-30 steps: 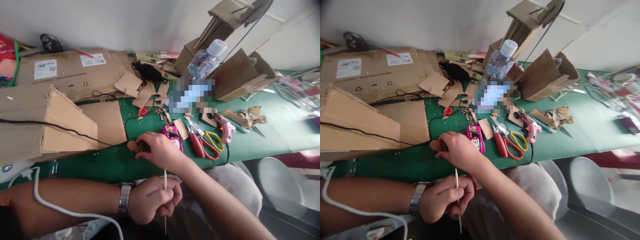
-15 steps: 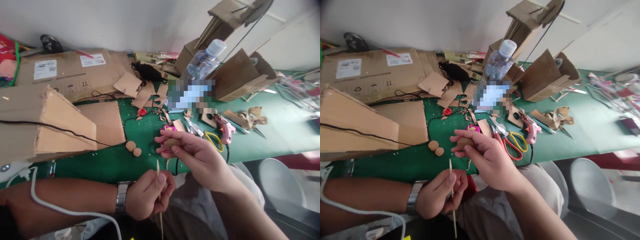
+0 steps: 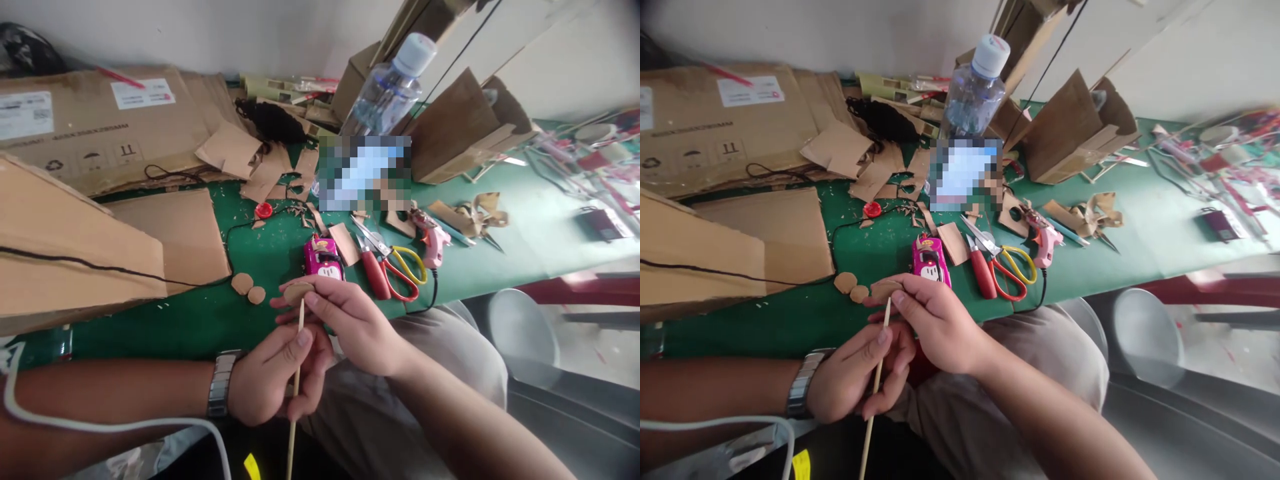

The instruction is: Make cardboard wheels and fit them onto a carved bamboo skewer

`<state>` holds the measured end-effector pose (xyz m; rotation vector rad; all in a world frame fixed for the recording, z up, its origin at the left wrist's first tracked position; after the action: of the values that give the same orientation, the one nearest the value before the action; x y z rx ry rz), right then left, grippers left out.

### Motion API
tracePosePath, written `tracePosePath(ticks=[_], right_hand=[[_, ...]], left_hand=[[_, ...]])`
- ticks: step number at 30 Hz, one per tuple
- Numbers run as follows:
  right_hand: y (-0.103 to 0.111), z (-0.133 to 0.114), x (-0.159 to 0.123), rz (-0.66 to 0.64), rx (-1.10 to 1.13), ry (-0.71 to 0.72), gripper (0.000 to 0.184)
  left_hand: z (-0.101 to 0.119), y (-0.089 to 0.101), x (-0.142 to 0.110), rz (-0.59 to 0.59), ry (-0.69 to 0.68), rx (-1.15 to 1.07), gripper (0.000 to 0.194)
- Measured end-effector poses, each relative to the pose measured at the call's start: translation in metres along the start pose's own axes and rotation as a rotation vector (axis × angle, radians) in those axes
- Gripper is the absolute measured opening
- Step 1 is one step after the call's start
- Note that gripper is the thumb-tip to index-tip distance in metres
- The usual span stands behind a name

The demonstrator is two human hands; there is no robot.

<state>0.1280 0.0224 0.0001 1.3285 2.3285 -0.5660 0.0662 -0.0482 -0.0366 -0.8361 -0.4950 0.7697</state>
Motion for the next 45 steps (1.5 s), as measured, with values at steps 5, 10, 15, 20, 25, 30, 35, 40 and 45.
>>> tracePosePath(ticks=[5, 10, 15, 20, 25, 30, 35, 40, 45], right_hand=[[0.0002, 0.0024, 0.0032, -0.018, 0.083, 0.017, 0.028], [0.0022, 0.0062, 0.006, 0.026, 0.044, 0.009, 0.029], [0.0039, 0.0064, 0.0061, 0.066, 0.006, 0.011, 0.032], [0.0038, 0.0047, 0.0048, 0.078, -0.029, 0.039, 0.029], [0.0049, 0.0042, 0.0031, 0.123, -0.103, 0.082, 0.026], [0.0035, 0.0043, 0.0026, 0.13, -0.151, 0.099, 0.027], [0.0031, 0.0043, 0.0028, 0.129, -0.137, 0.111, 0.026], [0.0036, 0.0041, 0.0022, 0.133, -0.135, 0.108, 0.026], [0.0033, 0.0047, 0.0021, 0.147, -0.159, 0.102, 0.027]], left_hand=[[-0.0046, 0.0044, 0.0013, 0.027, 0.017, -0.104, 0.05], [-0.004, 0.0056, 0.0031, 0.042, 0.014, -0.139, 0.049], [-0.0032, 0.0053, 0.0033, 0.055, 0.012, -0.146, 0.05], [-0.0024, 0.0048, 0.0042, 0.056, 0.001, -0.161, 0.049], [-0.002, 0.0045, 0.0043, 0.062, 0.003, -0.201, 0.049], [-0.0012, 0.0032, 0.0039, 0.049, -0.001, -0.198, 0.052], [-0.0016, 0.0053, 0.0039, 0.084, 0.018, -0.19, 0.052], [-0.0013, 0.0063, 0.0039, 0.084, 0.034, -0.166, 0.054], [-0.0013, 0.0065, 0.0035, 0.093, 0.04, -0.169, 0.054]])
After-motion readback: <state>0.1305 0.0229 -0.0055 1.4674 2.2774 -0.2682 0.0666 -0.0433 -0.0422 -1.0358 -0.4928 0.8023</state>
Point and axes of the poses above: each hand's wrist, its own x-axis towards the middle knuckle, its own y-axis out of the back of the hand, z = x × y, the point moved 8 cm from there along x, towards the middle knuckle, and after that the axes turned 14 degrees about -y, right-handed, at the moved point
